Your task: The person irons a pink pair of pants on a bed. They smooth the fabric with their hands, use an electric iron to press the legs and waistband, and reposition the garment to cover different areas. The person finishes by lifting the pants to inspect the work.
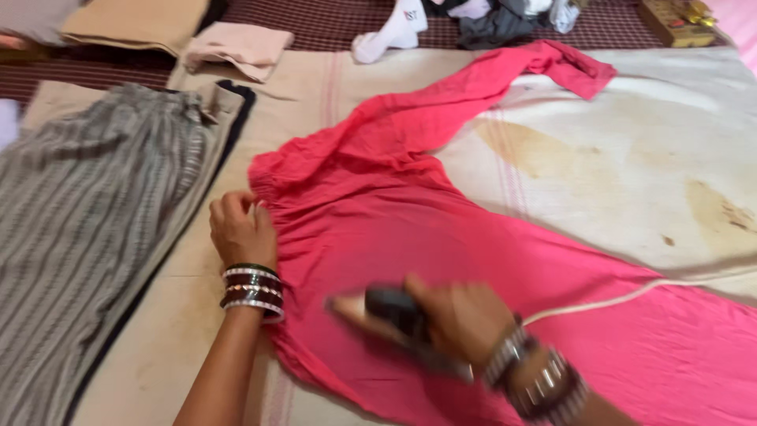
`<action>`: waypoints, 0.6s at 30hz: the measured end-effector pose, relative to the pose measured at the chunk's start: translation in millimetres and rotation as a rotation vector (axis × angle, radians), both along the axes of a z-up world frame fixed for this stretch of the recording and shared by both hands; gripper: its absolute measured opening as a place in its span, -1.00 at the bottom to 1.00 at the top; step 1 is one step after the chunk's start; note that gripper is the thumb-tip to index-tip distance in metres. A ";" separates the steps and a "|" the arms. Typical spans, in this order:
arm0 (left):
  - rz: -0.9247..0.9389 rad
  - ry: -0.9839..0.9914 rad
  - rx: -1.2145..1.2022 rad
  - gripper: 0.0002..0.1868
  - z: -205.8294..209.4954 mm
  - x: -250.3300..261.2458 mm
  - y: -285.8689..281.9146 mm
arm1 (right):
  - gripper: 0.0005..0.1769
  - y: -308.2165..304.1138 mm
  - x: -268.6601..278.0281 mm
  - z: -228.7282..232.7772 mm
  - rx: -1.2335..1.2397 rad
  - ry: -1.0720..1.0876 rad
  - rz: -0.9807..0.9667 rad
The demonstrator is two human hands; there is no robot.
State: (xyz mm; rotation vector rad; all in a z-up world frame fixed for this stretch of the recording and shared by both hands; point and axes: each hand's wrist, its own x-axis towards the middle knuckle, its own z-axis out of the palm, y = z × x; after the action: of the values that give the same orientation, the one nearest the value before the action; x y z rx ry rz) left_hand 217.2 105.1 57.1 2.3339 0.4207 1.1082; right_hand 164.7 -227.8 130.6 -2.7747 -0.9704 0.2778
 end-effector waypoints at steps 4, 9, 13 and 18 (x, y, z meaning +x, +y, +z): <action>-0.476 0.022 -0.112 -0.85 8.7 -10.2 -97.4 | -0.46 -50.9 -67.0 -10.3 -0.039 0.048 0.027; -0.736 0.266 0.022 -0.57 -18.7 -27.7 -189.5 | -0.52 -120.2 -47.5 -19.2 0.041 -0.099 -0.061; -0.638 0.482 0.264 -0.35 -31.3 -27.1 -197.4 | -0.62 -144.6 31.5 -11.5 -0.210 -0.091 -0.470; -0.608 0.526 0.332 -0.30 -31.7 -27.6 -201.1 | -0.56 -155.5 80.2 5.7 -0.191 -0.242 -0.419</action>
State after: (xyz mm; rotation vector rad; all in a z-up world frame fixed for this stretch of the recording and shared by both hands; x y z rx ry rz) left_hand 189.6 -96.0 25.4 2.7523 -0.3187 0.2831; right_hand 244.9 -383.3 136.2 -3.1508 -0.3968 -0.0316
